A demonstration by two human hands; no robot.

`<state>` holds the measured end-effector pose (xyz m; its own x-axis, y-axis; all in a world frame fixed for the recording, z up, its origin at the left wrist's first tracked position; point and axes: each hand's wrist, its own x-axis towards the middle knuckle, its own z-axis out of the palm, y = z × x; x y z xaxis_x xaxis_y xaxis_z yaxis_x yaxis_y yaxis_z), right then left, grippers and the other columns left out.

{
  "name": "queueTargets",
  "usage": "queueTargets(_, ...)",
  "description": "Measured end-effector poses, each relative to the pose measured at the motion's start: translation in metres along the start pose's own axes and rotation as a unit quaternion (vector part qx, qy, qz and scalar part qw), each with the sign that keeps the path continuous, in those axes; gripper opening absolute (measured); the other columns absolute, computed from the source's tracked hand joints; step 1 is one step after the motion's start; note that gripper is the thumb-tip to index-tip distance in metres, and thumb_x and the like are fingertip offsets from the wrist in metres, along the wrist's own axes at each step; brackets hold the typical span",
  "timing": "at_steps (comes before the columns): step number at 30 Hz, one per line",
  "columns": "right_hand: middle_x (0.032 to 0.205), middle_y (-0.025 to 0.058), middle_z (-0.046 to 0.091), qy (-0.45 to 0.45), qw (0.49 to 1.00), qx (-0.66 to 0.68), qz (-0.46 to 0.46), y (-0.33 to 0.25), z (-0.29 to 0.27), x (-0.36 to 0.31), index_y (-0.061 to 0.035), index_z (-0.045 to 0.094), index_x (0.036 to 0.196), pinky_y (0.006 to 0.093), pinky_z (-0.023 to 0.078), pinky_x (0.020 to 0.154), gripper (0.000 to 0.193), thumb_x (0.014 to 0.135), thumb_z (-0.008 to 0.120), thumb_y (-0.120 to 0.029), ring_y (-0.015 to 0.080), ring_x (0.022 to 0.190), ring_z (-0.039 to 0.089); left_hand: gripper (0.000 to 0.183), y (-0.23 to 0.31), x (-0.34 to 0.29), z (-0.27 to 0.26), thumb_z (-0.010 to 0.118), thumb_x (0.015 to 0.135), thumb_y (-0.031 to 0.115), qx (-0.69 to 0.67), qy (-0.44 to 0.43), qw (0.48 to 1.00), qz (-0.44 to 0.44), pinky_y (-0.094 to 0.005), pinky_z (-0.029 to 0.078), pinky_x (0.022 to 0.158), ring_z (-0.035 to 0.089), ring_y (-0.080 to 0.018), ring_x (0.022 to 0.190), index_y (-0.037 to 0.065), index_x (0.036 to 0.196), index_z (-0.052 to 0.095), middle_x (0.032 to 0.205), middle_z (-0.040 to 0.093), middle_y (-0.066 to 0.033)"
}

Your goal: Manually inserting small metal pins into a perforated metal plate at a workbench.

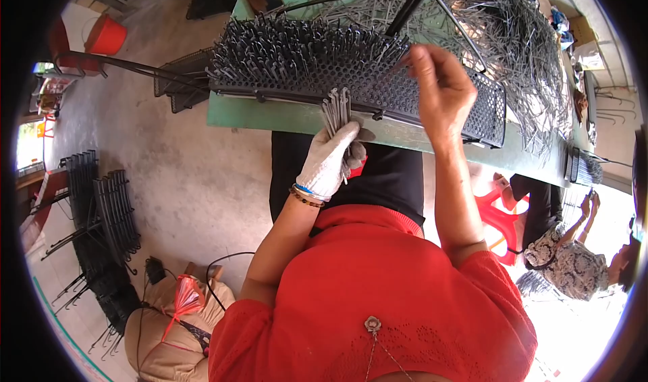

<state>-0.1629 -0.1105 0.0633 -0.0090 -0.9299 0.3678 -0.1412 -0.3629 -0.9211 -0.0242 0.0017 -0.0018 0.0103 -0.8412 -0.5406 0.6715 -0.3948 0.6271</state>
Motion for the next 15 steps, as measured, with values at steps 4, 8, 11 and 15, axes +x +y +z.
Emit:
queueTargets(4, 0.084, 0.0054, 0.071, 0.036, 0.988, -0.099, -0.109, 0.001, 0.005, 0.029, 0.0022, 0.070, 0.100, 0.0216, 0.050, 0.067, 0.015, 0.092, 0.067, -0.010, 0.0075, 0.072, 0.062, 0.026, 0.002, 0.000, 0.000, 0.058, 0.097, 0.024, 0.016, -0.027, 0.999, -0.039, -0.0206, 0.039, 0.039, 0.054, -0.0083, 0.047, -0.001, 0.093, 0.065, 0.061, 0.061, -0.0039)
queueTargets(8, 0.083, 0.0063, 0.072, 0.020, 0.970, -0.158, -0.186, 0.023, 0.018, 0.043, -0.0010, 0.071, 0.099, 0.0226, 0.051, 0.067, 0.014, 0.089, 0.070, -0.010, 0.0082, 0.070, 0.063, 0.021, 0.003, 0.000, -0.002, 0.058, 0.097, 0.023, -0.013, -0.029, 0.998, -0.047, -0.0200, 0.040, 0.040, 0.055, -0.0077, 0.048, 0.002, 0.096, 0.062, 0.067, 0.064, -0.0056)
queueTargets(11, 0.083, 0.0080, 0.072, -0.013, 0.969, -0.178, -0.170, 0.036, 0.027, 0.040, -0.0011, 0.071, 0.098, 0.0241, 0.051, 0.067, 0.015, 0.087, 0.072, -0.011, 0.0095, 0.069, 0.064, 0.019, 0.008, -0.002, 0.000, 0.057, 0.097, 0.023, -0.027, -0.031, 0.998, -0.038, -0.0201, 0.043, 0.041, 0.058, -0.0080, 0.053, 0.004, 0.102, 0.058, 0.080, 0.068, -0.0089)
queueTargets(15, 0.084, 0.0086, 0.072, -0.006, 0.963, -0.191, -0.189, 0.040, 0.031, 0.036, -0.0018, 0.071, 0.097, 0.0243, 0.051, 0.066, 0.014, 0.087, 0.073, -0.011, 0.0110, 0.069, 0.064, 0.018, 0.009, -0.002, -0.007, 0.057, 0.097, 0.022, -0.020, -0.062, 0.997, -0.036, -0.0201, 0.047, 0.045, 0.061, -0.0087, 0.059, 0.006, 0.105, 0.055, 0.090, 0.070, -0.0115)
